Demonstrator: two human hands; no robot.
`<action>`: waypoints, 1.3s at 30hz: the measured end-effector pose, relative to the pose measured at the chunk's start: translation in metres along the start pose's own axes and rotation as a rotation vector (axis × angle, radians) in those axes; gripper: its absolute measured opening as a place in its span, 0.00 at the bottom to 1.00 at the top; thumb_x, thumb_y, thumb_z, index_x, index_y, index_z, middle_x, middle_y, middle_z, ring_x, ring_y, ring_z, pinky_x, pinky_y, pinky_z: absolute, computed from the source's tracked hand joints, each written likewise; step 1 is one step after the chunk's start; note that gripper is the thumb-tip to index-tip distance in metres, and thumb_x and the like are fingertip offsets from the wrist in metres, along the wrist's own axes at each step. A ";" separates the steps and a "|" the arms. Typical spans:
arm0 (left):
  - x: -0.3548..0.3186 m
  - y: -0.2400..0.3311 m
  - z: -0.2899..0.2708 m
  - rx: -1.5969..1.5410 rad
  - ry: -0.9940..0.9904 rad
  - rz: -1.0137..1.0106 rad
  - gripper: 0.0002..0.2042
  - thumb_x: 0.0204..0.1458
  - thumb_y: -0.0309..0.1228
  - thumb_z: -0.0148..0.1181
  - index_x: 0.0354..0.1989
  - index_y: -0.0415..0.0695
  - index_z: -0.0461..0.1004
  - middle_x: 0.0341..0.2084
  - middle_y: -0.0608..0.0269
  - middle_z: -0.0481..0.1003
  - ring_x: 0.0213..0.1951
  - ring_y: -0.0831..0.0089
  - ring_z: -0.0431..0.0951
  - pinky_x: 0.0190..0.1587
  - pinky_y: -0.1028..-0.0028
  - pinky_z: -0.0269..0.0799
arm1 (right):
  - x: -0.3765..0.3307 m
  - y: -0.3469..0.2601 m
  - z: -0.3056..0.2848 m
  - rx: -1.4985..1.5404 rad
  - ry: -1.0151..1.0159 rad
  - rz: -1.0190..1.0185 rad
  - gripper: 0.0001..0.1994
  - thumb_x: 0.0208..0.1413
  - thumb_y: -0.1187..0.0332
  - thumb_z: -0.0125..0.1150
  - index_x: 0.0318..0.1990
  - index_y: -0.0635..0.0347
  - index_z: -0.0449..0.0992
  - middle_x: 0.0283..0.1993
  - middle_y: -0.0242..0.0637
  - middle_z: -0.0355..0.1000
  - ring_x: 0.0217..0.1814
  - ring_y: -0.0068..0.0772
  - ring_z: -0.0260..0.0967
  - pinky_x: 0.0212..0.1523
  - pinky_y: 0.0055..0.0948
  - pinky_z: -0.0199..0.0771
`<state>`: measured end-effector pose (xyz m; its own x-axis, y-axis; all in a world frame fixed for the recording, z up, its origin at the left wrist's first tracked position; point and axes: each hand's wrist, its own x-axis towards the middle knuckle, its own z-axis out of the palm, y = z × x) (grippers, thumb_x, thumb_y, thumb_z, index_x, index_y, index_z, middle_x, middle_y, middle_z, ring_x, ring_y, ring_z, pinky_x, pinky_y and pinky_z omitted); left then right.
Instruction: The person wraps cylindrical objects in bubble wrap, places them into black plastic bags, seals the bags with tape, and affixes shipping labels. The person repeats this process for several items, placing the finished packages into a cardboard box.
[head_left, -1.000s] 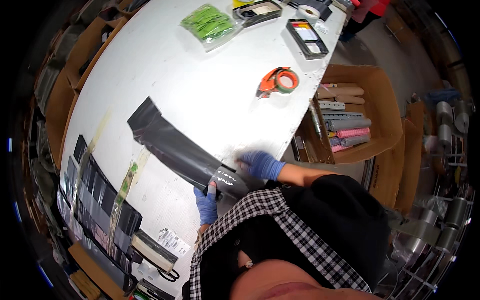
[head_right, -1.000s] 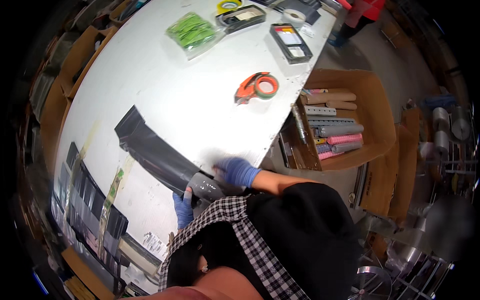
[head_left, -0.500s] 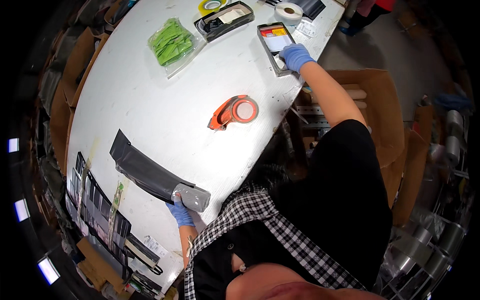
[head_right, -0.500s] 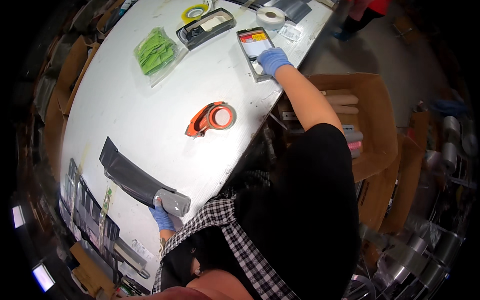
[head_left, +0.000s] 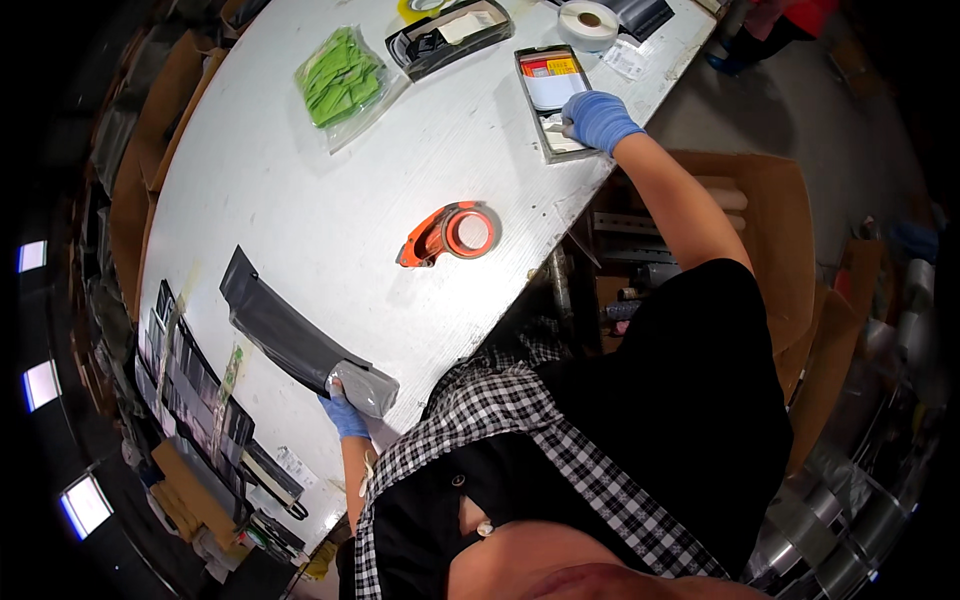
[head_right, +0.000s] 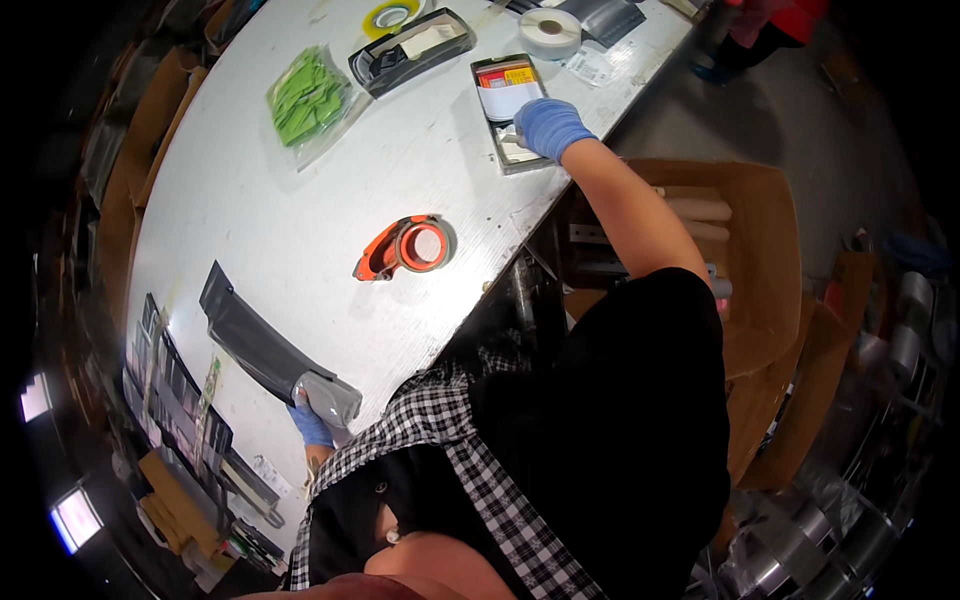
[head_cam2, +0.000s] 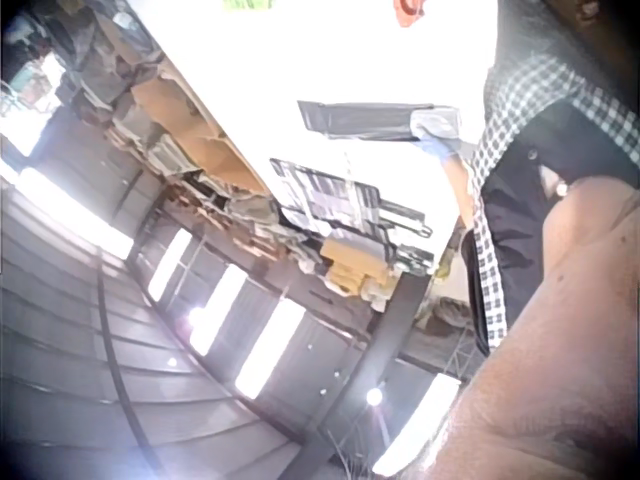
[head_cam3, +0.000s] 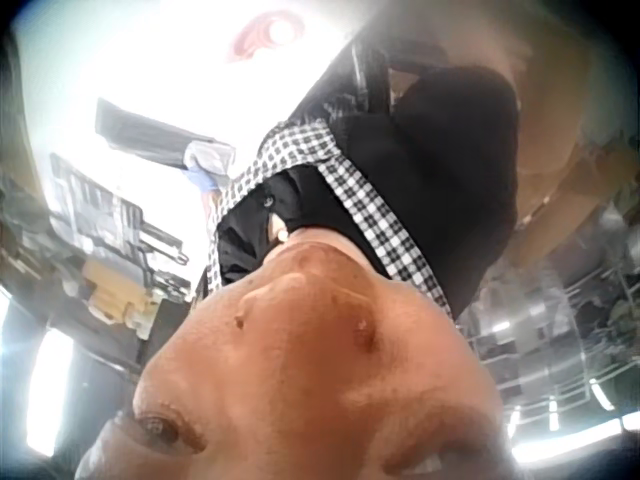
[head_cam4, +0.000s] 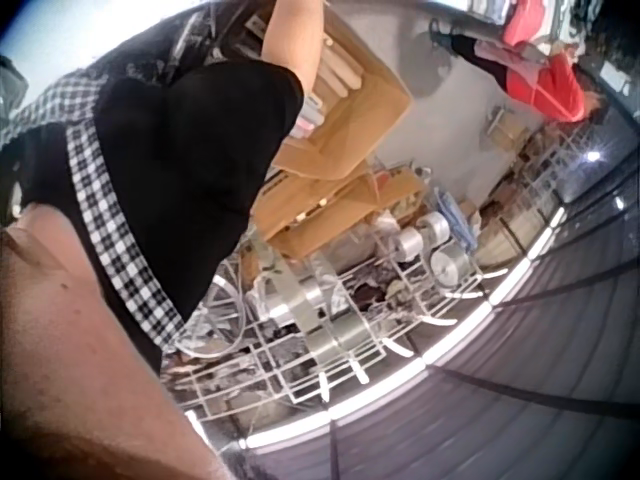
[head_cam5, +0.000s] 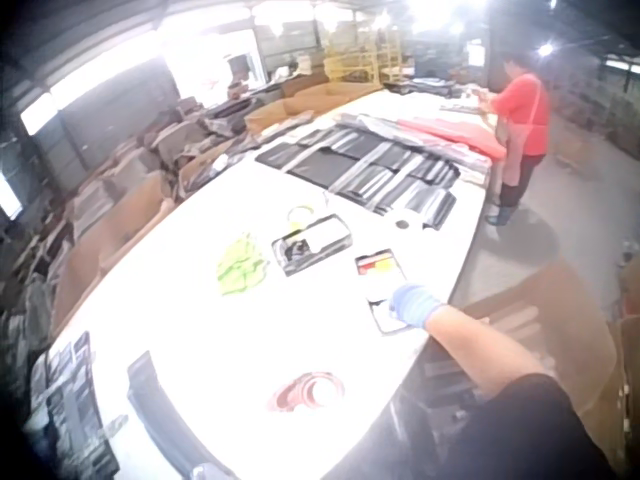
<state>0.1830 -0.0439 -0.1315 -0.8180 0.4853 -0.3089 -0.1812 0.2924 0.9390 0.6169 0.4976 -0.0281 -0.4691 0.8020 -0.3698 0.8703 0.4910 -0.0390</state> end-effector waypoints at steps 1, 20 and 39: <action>0.002 -0.002 -0.003 0.008 -0.009 0.006 0.37 0.46 0.48 0.68 0.60 0.38 0.63 0.50 0.55 0.73 0.47 0.61 0.77 0.50 0.63 0.76 | -0.002 0.001 0.000 0.016 0.020 0.012 0.15 0.49 0.54 0.64 0.38 0.52 0.83 0.39 0.43 0.79 0.44 0.46 0.77 0.48 0.41 0.76; 0.003 -0.006 -0.001 -0.061 -0.041 0.104 0.35 0.46 0.46 0.70 0.58 0.39 0.65 0.47 0.57 0.75 0.44 0.65 0.77 0.47 0.66 0.76 | -0.043 -0.022 -0.007 -0.094 0.028 0.120 0.16 0.54 0.54 0.57 0.44 0.50 0.82 0.48 0.43 0.77 0.52 0.44 0.74 0.55 0.39 0.73; -0.007 -0.013 0.000 -0.015 0.108 0.181 0.40 0.42 0.56 0.72 0.56 0.39 0.66 0.46 0.62 0.74 0.46 0.69 0.75 0.49 0.69 0.73 | 0.137 -0.139 0.007 -0.036 0.643 -0.230 0.05 0.57 0.66 0.55 0.38 0.46 0.76 0.41 0.36 0.74 0.45 0.41 0.71 0.46 0.43 0.69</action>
<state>0.1915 -0.0511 -0.1415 -0.8917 0.4369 -0.1179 -0.0336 0.1959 0.9800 0.4326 0.5370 -0.0795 -0.6471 0.7131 0.2697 0.7375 0.6751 -0.0155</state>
